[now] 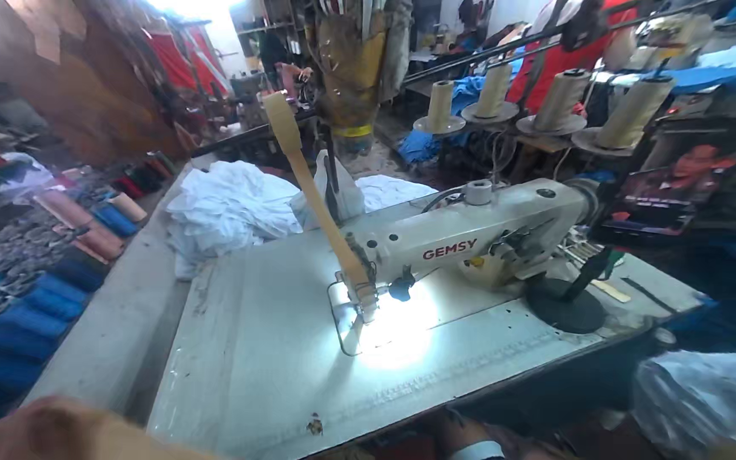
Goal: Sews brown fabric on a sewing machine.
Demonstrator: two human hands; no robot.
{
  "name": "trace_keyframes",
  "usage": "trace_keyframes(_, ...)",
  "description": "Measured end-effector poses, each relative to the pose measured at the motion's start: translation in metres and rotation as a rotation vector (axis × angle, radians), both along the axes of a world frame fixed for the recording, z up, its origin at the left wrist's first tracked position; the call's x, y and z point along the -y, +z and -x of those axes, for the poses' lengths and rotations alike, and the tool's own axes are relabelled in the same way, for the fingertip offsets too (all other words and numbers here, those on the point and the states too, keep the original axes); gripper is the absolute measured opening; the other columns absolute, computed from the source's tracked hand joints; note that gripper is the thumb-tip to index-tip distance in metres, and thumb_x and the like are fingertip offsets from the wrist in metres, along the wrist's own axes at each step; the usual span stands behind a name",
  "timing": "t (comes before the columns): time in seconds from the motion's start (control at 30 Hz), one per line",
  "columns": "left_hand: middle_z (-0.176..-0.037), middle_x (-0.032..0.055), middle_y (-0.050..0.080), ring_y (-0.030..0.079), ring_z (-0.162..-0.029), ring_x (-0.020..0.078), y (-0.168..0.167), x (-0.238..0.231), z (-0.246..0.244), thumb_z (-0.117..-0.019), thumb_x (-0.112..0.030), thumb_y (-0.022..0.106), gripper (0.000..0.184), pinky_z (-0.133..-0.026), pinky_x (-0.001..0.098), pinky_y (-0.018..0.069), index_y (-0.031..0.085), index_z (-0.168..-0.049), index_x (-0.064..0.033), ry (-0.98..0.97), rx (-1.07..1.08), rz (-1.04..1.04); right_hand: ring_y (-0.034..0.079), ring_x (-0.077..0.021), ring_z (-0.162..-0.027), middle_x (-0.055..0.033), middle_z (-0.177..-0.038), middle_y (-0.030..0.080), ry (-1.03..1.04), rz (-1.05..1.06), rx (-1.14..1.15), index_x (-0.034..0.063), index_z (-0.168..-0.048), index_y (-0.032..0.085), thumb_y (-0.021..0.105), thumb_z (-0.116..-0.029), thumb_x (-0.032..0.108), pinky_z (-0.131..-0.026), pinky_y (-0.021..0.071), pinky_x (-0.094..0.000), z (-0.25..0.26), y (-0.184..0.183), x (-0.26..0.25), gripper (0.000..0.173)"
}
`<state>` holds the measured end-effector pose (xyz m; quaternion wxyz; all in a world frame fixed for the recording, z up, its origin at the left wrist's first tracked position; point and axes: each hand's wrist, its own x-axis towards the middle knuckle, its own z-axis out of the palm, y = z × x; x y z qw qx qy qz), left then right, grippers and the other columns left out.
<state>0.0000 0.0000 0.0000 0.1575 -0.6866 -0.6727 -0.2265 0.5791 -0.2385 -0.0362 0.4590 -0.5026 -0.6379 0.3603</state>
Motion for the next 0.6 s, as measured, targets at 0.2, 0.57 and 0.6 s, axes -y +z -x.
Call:
trace_keyframes(0.2,-0.124,0.0317,0.062,0.059,-0.117,0.0540,-0.087,-0.056,-0.187,-0.1027,-0.014,0.050,0.029,-0.098,0.0704,0.0440,0.068,-0.120,0.0018,-0.304,0.173,-0.024,0.069,-0.0306,-0.076,-0.0184,-0.110,0.070,-0.919,-0.156,0.574,0.0050,-0.122,0.070,0.074,-0.0894,0.019,-0.063,0.0582,-0.0510,-0.080,0.007,-0.051,0.036)
trace_keyframes(0.57,-0.162,-0.0096,0.041,0.032,-0.153,0.0169,-0.107,0.016,-0.343,-0.1069,-0.051,0.037,0.049,-0.126,0.0562,0.0186,0.059,-0.146,-0.0294,-0.759,-0.021,0.375,0.073,-0.0305,-0.085,-0.0088,-0.100,0.075,-0.651,0.116,0.784,0.0141,-0.108,0.076,0.068,-0.0913,0.032,-0.069,0.0587,-0.0572,-0.019,-0.060,-0.141,0.026)
trace_keyframes(0.6,-0.165,-0.0067,0.037,0.030,-0.154,0.0181,-0.103,0.017,-0.350,-0.1047,-0.058,0.036,0.057,-0.126,0.0549,0.0169,0.055,-0.149,-0.0276,-0.744,-0.025,0.437,0.073,-0.0300,-0.088,-0.0086,-0.103,0.075,-0.617,0.111,0.792,0.0146,-0.111,0.076,0.066,-0.0934,0.033,-0.072,0.0588,-0.0570,-0.037,-0.061,-0.142,0.027)
